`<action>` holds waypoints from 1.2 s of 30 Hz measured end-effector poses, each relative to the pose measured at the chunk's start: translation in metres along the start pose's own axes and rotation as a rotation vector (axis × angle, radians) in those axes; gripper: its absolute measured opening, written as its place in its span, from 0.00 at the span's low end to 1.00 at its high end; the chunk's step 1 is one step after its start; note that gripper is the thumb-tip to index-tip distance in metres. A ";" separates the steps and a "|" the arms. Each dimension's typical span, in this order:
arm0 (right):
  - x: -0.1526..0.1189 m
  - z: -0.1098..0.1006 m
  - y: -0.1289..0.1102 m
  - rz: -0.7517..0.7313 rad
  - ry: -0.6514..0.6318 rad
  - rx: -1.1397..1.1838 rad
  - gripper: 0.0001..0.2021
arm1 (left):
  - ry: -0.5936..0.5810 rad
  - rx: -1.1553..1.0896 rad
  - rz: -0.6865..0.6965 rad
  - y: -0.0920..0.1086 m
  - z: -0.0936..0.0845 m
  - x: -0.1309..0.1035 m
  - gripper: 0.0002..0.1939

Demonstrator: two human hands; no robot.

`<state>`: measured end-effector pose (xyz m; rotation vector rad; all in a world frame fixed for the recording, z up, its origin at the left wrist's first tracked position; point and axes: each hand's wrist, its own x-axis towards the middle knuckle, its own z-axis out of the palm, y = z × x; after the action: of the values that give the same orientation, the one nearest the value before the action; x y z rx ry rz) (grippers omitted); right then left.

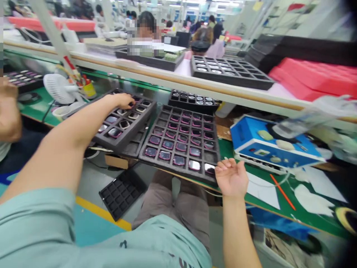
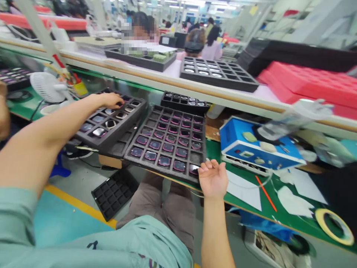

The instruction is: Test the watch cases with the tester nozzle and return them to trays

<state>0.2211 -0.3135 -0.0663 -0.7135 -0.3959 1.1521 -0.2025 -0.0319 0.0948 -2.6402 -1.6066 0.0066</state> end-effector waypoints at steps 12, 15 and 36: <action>0.011 -0.024 -0.019 -0.278 0.086 -0.197 0.16 | 0.195 -0.015 -0.289 0.034 -0.005 -0.008 0.31; 0.015 -0.031 -0.013 -0.334 0.159 -0.228 0.16 | 0.288 0.004 -0.276 0.080 -0.020 -0.008 0.39; 0.015 -0.065 -0.021 -0.162 0.223 -0.361 0.13 | 0.306 -0.129 0.510 0.344 0.108 -0.066 0.12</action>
<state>0.2816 -0.3240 -0.0994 -1.0931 -0.4690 0.8446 0.0693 -0.2434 -0.0300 -2.8883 -0.8473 -0.4677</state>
